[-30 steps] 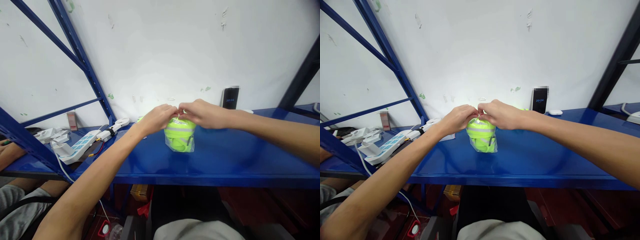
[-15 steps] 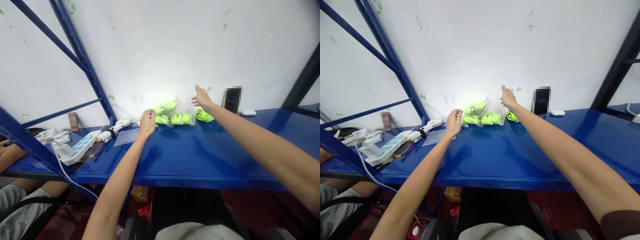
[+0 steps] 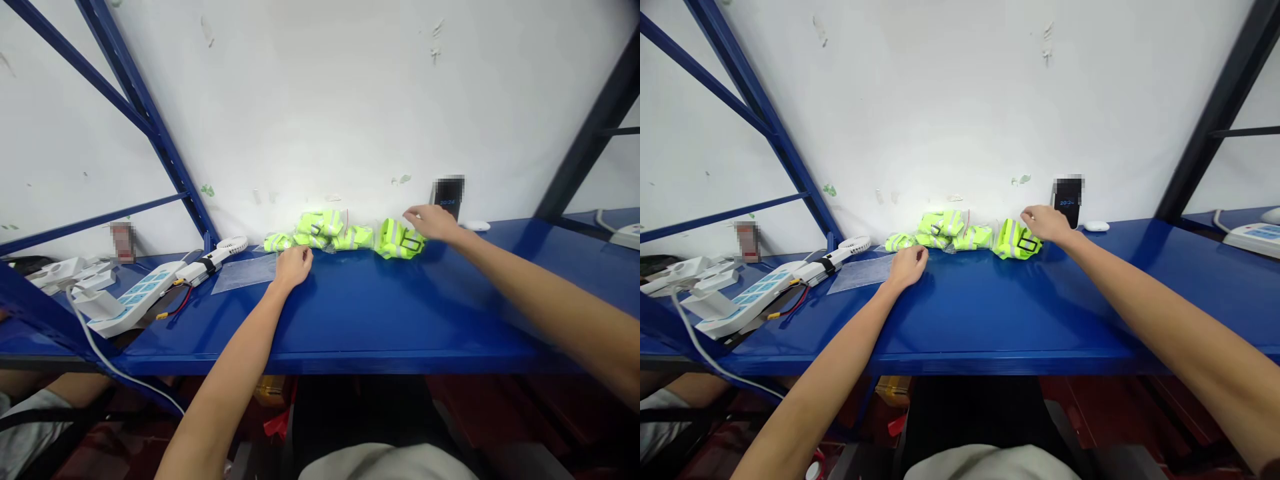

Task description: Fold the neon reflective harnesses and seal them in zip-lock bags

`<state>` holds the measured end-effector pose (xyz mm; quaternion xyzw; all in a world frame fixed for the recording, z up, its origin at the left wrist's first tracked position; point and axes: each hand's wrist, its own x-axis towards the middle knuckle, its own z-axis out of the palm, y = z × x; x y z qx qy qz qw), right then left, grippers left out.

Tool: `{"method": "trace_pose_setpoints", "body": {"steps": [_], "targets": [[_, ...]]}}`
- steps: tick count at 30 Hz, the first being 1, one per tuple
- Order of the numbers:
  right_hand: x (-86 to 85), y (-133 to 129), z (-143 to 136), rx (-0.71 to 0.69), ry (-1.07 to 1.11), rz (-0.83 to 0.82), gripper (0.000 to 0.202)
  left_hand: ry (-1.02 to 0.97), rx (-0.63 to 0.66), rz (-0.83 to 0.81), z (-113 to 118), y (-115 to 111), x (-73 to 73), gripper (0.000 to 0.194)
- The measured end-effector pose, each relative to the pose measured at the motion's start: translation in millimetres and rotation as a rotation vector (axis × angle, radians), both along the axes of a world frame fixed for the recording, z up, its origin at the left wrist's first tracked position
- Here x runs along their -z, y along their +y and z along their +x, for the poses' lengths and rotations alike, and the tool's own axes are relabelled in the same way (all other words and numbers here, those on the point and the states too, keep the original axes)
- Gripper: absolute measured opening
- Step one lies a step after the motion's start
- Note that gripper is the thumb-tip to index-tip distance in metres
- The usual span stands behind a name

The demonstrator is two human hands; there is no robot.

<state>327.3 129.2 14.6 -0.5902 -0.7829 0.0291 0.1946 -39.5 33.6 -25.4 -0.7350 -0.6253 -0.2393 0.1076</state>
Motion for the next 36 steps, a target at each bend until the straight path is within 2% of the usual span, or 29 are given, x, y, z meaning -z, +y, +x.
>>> {"method": "trace_pose_setpoints", "body": {"steps": [2, 6, 9, 13, 16, 19, 22, 24, 26, 29, 32, 36], "targets": [[1.6, 1.5, 0.6, -0.012, -0.045, -0.016, 0.063, 0.010, 0.095, -0.007, 6.2, -0.5, 0.4, 0.031], [14.1, -8.9, -4.5, -0.272, 0.015, -0.280, 0.066, 0.003, 0.244, -0.053, 10.3, -2.4, 1.2, 0.030], [23.2, -31.4, -5.5, -0.371, 0.062, -0.258, 0.069, -0.050, 0.301, -0.029, 9.5, -3.5, 1.6, 0.029], [23.8, -76.7, -13.8, -0.489, -0.096, -0.151, 0.089, -0.160, 0.408, 0.020, 17.5, -4.5, 2.3, 0.029], [16.2, -112.4, -35.1, -0.696, -0.151, -0.124, 0.092, -0.209, 0.505, 0.023, 32.9, -9.2, 2.6, 0.030], [10.4, -133.4, -65.4, -0.826, -0.090, -0.139, 0.086, -0.285, 0.586, -0.007, 47.5, -16.8, 2.0, 0.033], [14.6, -129.5, -95.4, -0.823, 0.164, -0.148, 0.076, -0.417, 0.604, -0.033, 49.6, -18.8, 2.6, 0.035], [23.5, -117.1, -112.1, -0.782, 0.428, -0.200, 0.065, -0.527, 0.541, -0.036, 42.0, -14.1, 4.9, 0.035], [34.7, -104.0, -124.5, -0.689, 0.727, -0.291, 0.053, -0.618, 0.422, -0.052, 29.9, -6.7, 8.3, 0.032], [47.6, -92.6, -133.8, -0.467, 1.142, -0.540, 0.037, -0.645, 0.301, -0.074, 14.6, 0.3, 12.8, 0.029], [49.5, -89.9, -132.7, -0.347, 1.379, -0.737, 0.022, -0.675, 0.392, -0.084, 14.4, -3.9, 14.0, 0.039], [43.2, -88.6, -125.1, -0.353, 1.522, -0.900, 0.013, -0.773, 0.594, -0.101, 34.8, -17.6, 12.5, 0.058]]}}
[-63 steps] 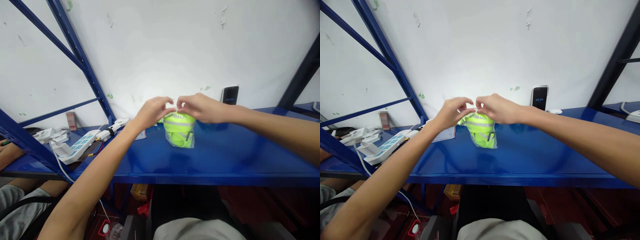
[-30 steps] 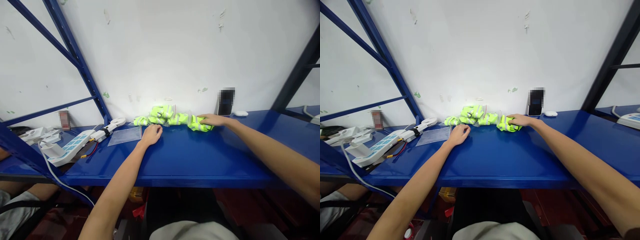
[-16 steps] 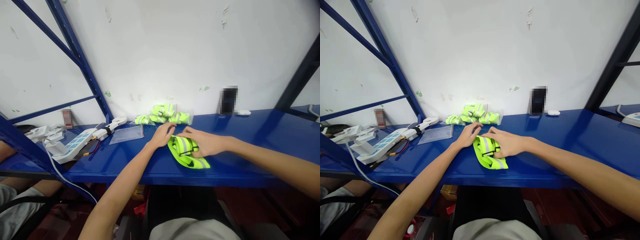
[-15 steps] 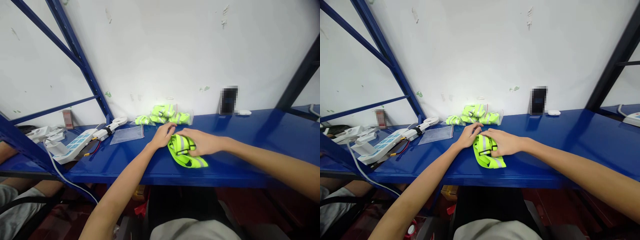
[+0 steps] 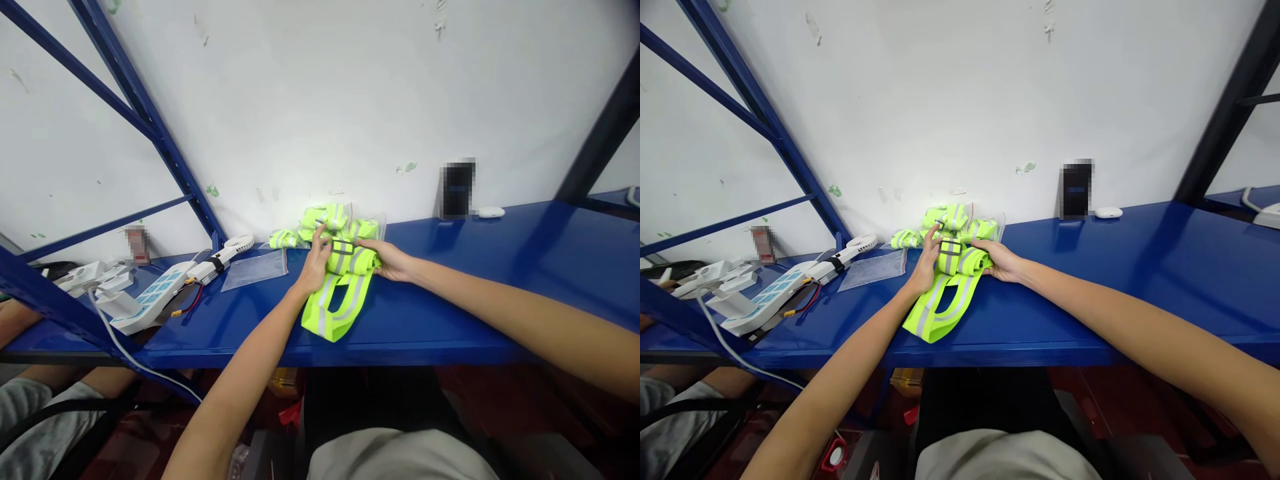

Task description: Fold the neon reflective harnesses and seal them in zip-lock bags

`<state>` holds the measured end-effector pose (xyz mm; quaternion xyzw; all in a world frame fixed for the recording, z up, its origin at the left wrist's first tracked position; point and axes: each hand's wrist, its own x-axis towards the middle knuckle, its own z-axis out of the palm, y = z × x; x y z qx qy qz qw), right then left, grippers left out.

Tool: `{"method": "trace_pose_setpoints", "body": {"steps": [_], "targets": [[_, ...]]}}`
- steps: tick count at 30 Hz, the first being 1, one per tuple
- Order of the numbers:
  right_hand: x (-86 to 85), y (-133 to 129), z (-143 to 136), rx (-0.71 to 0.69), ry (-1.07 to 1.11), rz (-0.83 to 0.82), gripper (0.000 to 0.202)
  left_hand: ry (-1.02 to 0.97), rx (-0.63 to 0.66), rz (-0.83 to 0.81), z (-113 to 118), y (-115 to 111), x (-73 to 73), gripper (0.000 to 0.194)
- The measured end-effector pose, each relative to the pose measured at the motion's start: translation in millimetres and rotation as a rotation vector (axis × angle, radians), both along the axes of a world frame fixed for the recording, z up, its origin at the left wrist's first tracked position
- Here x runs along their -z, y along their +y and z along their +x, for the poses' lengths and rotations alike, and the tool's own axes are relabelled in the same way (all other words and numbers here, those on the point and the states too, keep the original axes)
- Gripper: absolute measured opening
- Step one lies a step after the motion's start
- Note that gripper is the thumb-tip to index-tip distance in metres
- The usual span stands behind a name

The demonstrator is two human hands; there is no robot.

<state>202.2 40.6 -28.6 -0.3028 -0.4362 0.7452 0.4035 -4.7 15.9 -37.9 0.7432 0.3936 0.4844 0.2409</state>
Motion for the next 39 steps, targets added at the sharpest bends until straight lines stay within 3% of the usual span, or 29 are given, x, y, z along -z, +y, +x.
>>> {"method": "trace_pose_setpoints", "body": {"steps": [4, 8, 11, 14, 17, 21, 25, 27, 29, 32, 34, 36, 39], "targets": [[-4.8, -5.5, 2.8, 0.024, 0.114, -0.085, 0.021, 0.050, 0.092, 0.214, 14.5, -9.3, -4.4, 0.064], [-9.3, -20.9, 2.1, -0.025, 0.163, -0.139, 0.026, 0.330, 0.169, 0.461, 9.9, -11.5, -11.9, 0.072], [-8.5, -29.6, 4.2, -0.098, 0.115, -0.178, 0.023, 0.467, 0.168, 0.475, 5.6, -11.3, -14.3, 0.076], [-3.6, -30.9, 7.0, -0.169, -0.004, -0.140, 0.018, 0.424, 0.128, 0.451, 8.4, -14.1, -12.8, 0.073], [1.2, -27.2, 6.7, -0.126, -0.115, 0.084, 0.016, 0.249, 0.111, 0.308, 16.0, -19.3, -10.5, 0.067], [6.3, -17.9, 7.0, 0.168, -0.460, 0.601, 0.029, -0.152, 0.110, -0.065, 22.9, -16.8, -8.3, 0.062], [9.7, -8.3, 15.8, 0.376, -0.758, 1.042, 0.079, -0.409, 0.094, -0.315, 24.0, -1.8, -3.6, 0.049], [8.1, -6.1, 19.9, 0.399, -0.791, 1.249, 0.087, -0.532, 0.106, -0.434, 23.4, 3.7, -1.1, 0.041], [4.2, -6.2, 21.5, 0.308, -0.780, 1.417, 0.070, -0.621, 0.131, -0.550, 20.9, 5.5, -0.1, 0.033], [-2.0, -9.6, 20.1, 0.086, -0.711, 1.519, 0.042, -0.592, 0.202, -0.746, 13.9, 2.3, -2.4, 0.024], [-4.1, -13.3, 18.8, 0.031, -0.707, 1.510, 0.035, -0.518, 0.255, -0.861, 10.0, -1.4, -5.5, 0.028], [-3.8, -16.9, 18.9, 0.030, -0.737, 1.513, 0.035, -0.473, 0.299, -0.914, 9.7, -4.7, -8.8, 0.045], [0.2, -20.4, 20.5, 0.086, -0.749, 1.549, 0.038, -0.501, 0.332, -0.852, 15.7, -6.5, -11.3, 0.074]]}}
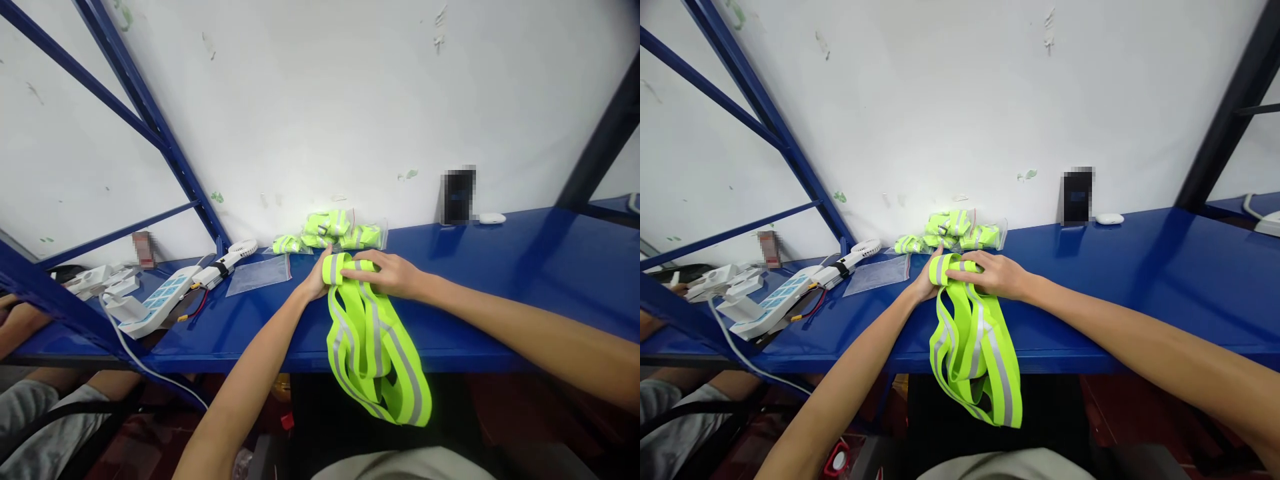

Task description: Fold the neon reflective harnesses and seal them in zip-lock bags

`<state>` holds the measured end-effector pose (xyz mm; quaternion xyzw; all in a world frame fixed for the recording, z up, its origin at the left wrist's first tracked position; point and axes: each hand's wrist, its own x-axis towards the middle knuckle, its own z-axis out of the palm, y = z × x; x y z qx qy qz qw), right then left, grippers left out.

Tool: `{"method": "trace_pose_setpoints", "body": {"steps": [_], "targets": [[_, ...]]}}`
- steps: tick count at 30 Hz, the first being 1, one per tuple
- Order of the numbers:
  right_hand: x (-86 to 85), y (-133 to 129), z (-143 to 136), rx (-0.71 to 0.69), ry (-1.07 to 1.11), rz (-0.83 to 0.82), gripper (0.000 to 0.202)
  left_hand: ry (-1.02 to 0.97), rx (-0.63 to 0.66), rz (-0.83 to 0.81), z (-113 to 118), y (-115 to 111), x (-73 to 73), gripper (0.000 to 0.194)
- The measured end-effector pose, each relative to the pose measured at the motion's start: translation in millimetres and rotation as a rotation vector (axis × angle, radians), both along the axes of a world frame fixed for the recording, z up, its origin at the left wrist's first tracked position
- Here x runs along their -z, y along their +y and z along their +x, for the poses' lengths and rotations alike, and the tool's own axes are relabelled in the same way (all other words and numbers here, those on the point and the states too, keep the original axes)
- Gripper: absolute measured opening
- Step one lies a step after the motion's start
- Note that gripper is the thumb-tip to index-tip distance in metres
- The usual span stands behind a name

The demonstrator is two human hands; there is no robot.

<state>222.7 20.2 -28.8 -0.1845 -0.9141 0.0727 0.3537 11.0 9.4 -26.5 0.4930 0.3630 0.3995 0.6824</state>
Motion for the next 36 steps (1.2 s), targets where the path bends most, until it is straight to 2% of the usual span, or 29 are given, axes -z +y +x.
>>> {"method": "trace_pose_setpoints", "body": {"steps": [2, 4, 6, 8, 10, 12, 14, 16, 20, 24, 25, 27, 28, 29, 31, 33, 36], "targets": [[3.2, -1.1, -0.7, 0.037, 0.086, -0.019, 0.040, -0.039, -0.064, 0.085, 4.6, 1.0, 0.9, 0.083], [4.5, -2.2, -4.1, 0.109, 0.221, -0.137, 0.045, -0.028, -0.174, 0.206, 6.0, 2.8, 3.4, 0.081], [2.8, -4.0, -9.8, 0.183, 0.357, -0.360, 0.050, 0.084, -0.290, 0.382, 2.9, 4.1, 6.3, 0.072], [-1.6, -6.7, -15.4, 0.189, 0.476, -0.655, 0.052, 0.275, -0.339, 0.585, -3.1, 4.3, 8.5, 0.065], [-7.0, -10.2, -18.8, 0.103, 0.593, -0.972, 0.047, 0.448, -0.293, 0.741, -9.3, 3.9, 9.3, 0.066], [-11.9, -13.6, -18.6, -0.034, 0.689, -1.232, 0.037, 0.515, -0.222, 0.824, -13.6, 3.9, 9.1, 0.070], [-15.7, -16.1, -15.7, -0.150, 0.745, -1.389, 0.037, 0.515, -0.189, 0.854, -15.6, 4.8, 8.6, 0.075], [-17.9, -17.1, -12.0, -0.218, 0.776, -1.465, 0.049, 0.501, -0.194, 0.846, -16.1, 6.0, 7.8, 0.079], [-17.9, -16.7, -10.0, -0.270, 0.748, -1.458, 0.058, 0.462, -0.181, 0.772, -16.0, 6.7, 4.8, 0.079], [-14.4, -14.1, -12.0, -0.203, 0.592, -1.301, 0.058, 0.459, -0.253, 0.840, -16.4, 5.1, 1.5, 0.050], [-13.4, -12.7, -11.4, -0.182, 0.552, -1.260, 0.053, 0.461, -0.270, 0.840, -16.2, 4.4, 1.2, 0.043], [-11.1, -8.7, -8.3, -0.136, 0.469, -1.114, 0.031, 0.452, -0.279, 0.762, -14.9, 2.6, 1.4, 0.034], [-9.9, -6.4, -6.2, -0.098, 0.427, -1.010, 0.019, 0.437, -0.291, 0.704, -13.8, 1.8, 1.8, 0.033], [-8.6, -4.2, -3.9, -0.045, 0.385, -0.900, 0.021, 0.418, -0.310, 0.647, -12.5, 1.2, 2.4, 0.037], [-6.4, -1.2, -0.4, 0.060, 0.306, -0.721, 0.039, 0.382, -0.365, 0.567, -10.1, 1.0, 3.5, 0.046], [-5.4, -1.2, 0.5, 0.083, 0.263, -0.687, 0.040, 0.341, -0.403, 0.521, -8.6, 2.5, 4.5, 0.051], [-6.0, -4.6, -3.4, 0.002, 0.304, -0.775, 0.021, 0.283, -0.398, 0.446, -7.1, 5.9, 6.2, 0.055]]}}
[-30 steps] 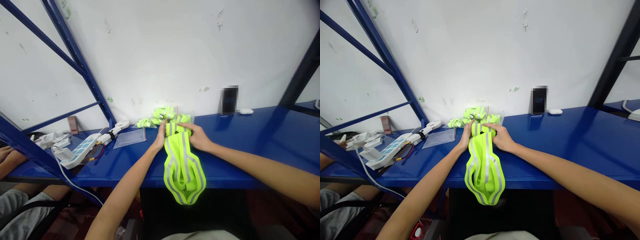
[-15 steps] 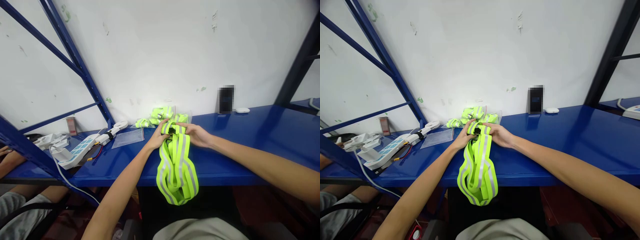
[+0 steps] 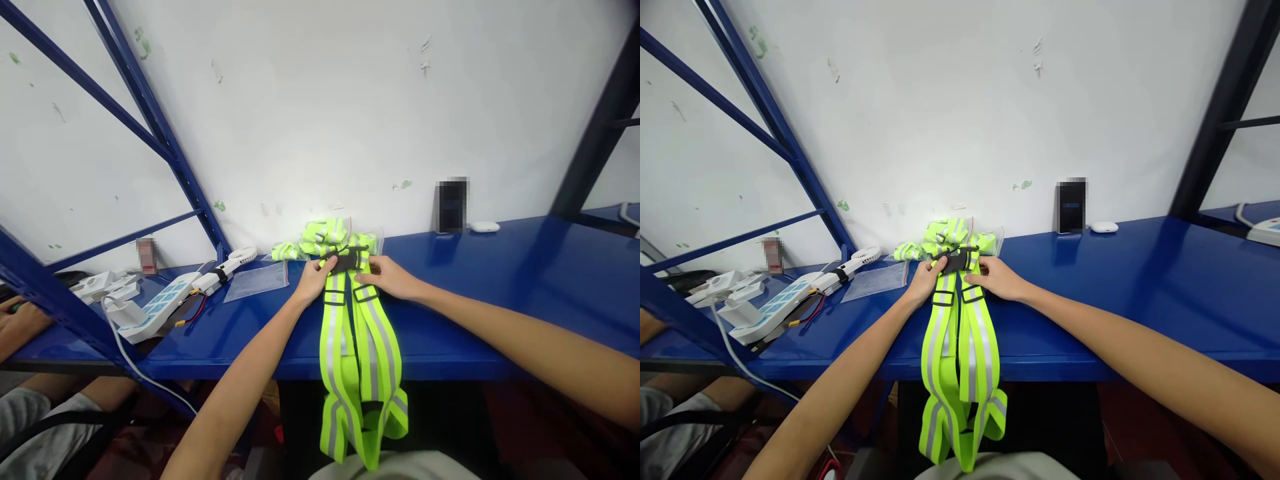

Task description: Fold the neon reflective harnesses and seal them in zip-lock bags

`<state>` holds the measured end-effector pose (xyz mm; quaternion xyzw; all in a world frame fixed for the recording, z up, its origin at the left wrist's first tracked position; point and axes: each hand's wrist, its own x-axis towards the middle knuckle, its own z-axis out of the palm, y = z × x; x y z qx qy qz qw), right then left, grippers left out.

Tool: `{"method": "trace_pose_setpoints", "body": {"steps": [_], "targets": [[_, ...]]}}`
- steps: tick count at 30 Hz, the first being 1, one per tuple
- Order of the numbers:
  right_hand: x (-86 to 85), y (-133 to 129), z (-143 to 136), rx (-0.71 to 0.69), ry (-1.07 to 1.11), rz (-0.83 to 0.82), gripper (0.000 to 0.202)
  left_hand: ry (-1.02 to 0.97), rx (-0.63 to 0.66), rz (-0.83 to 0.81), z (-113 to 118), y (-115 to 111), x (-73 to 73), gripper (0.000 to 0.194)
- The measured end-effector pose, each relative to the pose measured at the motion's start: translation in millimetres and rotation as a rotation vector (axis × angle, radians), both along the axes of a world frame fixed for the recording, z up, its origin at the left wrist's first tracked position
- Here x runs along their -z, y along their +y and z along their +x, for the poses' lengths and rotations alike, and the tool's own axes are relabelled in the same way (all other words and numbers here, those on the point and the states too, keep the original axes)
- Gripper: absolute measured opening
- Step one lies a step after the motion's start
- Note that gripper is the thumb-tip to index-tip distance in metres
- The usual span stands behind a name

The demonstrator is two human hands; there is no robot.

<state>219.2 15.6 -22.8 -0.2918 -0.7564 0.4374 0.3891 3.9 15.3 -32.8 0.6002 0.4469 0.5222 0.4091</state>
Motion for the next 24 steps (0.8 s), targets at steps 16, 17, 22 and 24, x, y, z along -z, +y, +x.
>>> {"method": "trace_pose_setpoints", "body": {"steps": [16, 17, 22, 24], "targets": [[11.7, 3.8, -14.5, 0.215, 0.373, -0.379, 0.015, -0.235, 0.374, -0.162, 10.2, -5.1, 5.2, 0.040], [11.1, 3.0, -14.6, 0.215, 0.365, -0.390, 0.016, -0.195, 0.350, -0.157, 9.6, -3.5, 7.0, 0.035], [6.2, 0.5, -10.8, 0.255, 0.194, -0.242, 0.020, -0.004, 0.198, -0.022, 5.9, -1.7, 8.6, 0.035], [6.8, 1.7, -9.1, 0.267, 0.123, -0.165, 0.022, 0.003, 0.189, 0.017, 6.6, -3.0, 6.8, 0.038]]}}
